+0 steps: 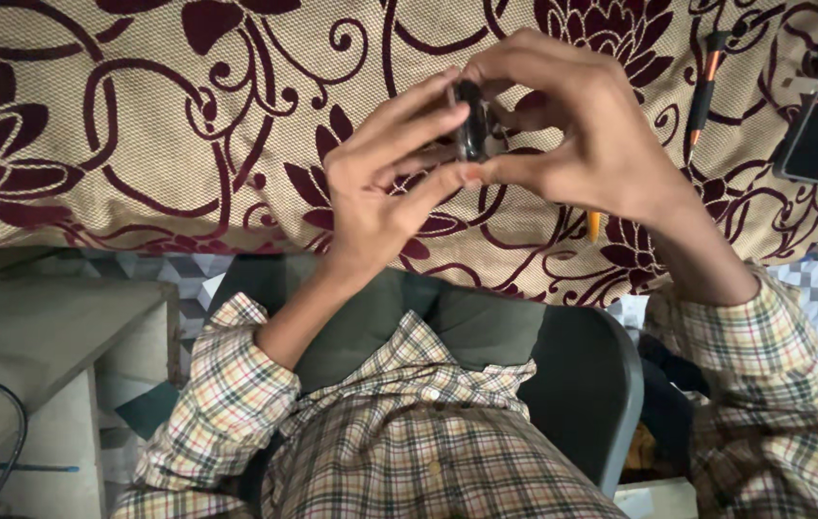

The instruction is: The person disassembles a mobile phone using a screwdriver, removes the battery, and cleans the internal components with a toothbrush. The person then reassembles the phone and places it on the table.

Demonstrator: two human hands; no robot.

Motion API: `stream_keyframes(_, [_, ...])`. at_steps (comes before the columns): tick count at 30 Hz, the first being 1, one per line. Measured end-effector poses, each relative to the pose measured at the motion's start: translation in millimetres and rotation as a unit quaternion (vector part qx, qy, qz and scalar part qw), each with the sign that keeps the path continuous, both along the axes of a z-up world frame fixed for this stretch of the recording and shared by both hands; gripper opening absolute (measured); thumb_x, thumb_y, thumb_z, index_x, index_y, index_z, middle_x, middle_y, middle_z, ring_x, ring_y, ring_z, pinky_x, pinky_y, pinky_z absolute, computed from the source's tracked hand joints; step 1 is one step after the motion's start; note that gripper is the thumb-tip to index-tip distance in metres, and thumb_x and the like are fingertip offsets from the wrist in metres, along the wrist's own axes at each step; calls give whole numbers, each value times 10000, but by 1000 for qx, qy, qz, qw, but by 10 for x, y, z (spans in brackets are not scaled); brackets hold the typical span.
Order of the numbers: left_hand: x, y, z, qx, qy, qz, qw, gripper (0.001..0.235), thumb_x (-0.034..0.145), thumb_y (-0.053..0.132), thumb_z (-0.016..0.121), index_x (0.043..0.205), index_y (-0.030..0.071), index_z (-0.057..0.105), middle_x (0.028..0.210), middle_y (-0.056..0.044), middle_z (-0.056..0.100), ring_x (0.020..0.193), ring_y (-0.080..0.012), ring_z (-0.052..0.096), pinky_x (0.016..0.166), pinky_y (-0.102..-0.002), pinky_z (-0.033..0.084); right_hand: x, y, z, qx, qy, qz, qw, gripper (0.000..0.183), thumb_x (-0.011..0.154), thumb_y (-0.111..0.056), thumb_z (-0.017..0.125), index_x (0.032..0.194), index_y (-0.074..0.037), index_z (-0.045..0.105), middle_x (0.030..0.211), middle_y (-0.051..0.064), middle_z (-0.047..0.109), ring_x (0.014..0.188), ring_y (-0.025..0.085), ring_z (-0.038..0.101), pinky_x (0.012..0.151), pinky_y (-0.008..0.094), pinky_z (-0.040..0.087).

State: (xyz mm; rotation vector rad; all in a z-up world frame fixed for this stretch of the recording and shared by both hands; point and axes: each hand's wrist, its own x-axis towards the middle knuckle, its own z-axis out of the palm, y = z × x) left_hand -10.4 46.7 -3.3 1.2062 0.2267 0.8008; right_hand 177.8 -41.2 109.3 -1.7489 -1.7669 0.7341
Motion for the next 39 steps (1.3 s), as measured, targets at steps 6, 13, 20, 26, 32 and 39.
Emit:
stream_keyframes(6, [-12, 42, 44, 268, 66, 119, 954, 400, 915, 153, 887, 1273, 65, 731, 1389, -161, 662, 1243, -264, 702, 1053, -343, 640, 133, -42, -45, -10, 54, 18, 998, 629, 826, -95, 884, 1373, 62, 616, 1317, 179, 642, 1186, 290, 712, 989, 374, 618])
stream_keyframes(13, [5, 28, 55, 260, 57, 125, 956, 375, 933, 123, 866, 1276, 56, 733, 1410, -156, 652, 1238, -270, 718, 1054, -334, 650, 240, -20, -151, 11, 29, 48, 998, 615, 841, -115, 888, 1365, 76, 631, 1337, 203, 651, 1135, 303, 733, 930, 345, 637])
stream_keyframes(20, [-17, 39, -43, 241, 33, 79, 967, 357, 948, 117, 859, 1280, 63, 737, 1432, -169, 637, 1220, -271, 732, 1050, -341, 653, 176, -168, -172, 55, 39, 31, 997, 606, 852, -136, 917, 1327, 88, 614, 1323, 212, 629, 1155, 301, 697, 991, 356, 655])
stream_keyframes(26, [26, 89, 122, -6, 142, 60, 988, 269, 891, 201, 792, 1138, 98, 770, 1262, -116, 750, 1048, -196, 816, 882, -295, 669, -48, 253, 478, 58, 37, 70, 995, 634, 759, -155, 953, 1245, 92, 629, 1202, 178, 662, 1012, 260, 727, 910, 358, 635])
stream_keyframes(32, [61, 49, 142, 21, 106, 52, 993, 256, 1058, -30, 639, 1311, -24, 680, 1450, -116, 629, 1214, -202, 733, 950, -258, 694, 219, -144, 285, 82, -13, 49, 995, 619, 912, -68, 869, 1382, 120, 513, 1349, 245, 604, 1178, 301, 700, 1008, 339, 652])
stream_keyframes(39, [147, 98, -241, -15, 36, 87, 995, 303, 1154, -103, 644, 1432, 13, 618, 1546, -77, 532, 1393, -193, 594, 1204, -307, 575, 675, -616, 75, 47, -22, -302, 952, 342, 1043, -80, 789, 1310, 15, 597, 1039, 163, 689, 967, 237, 745, 866, 296, 636])
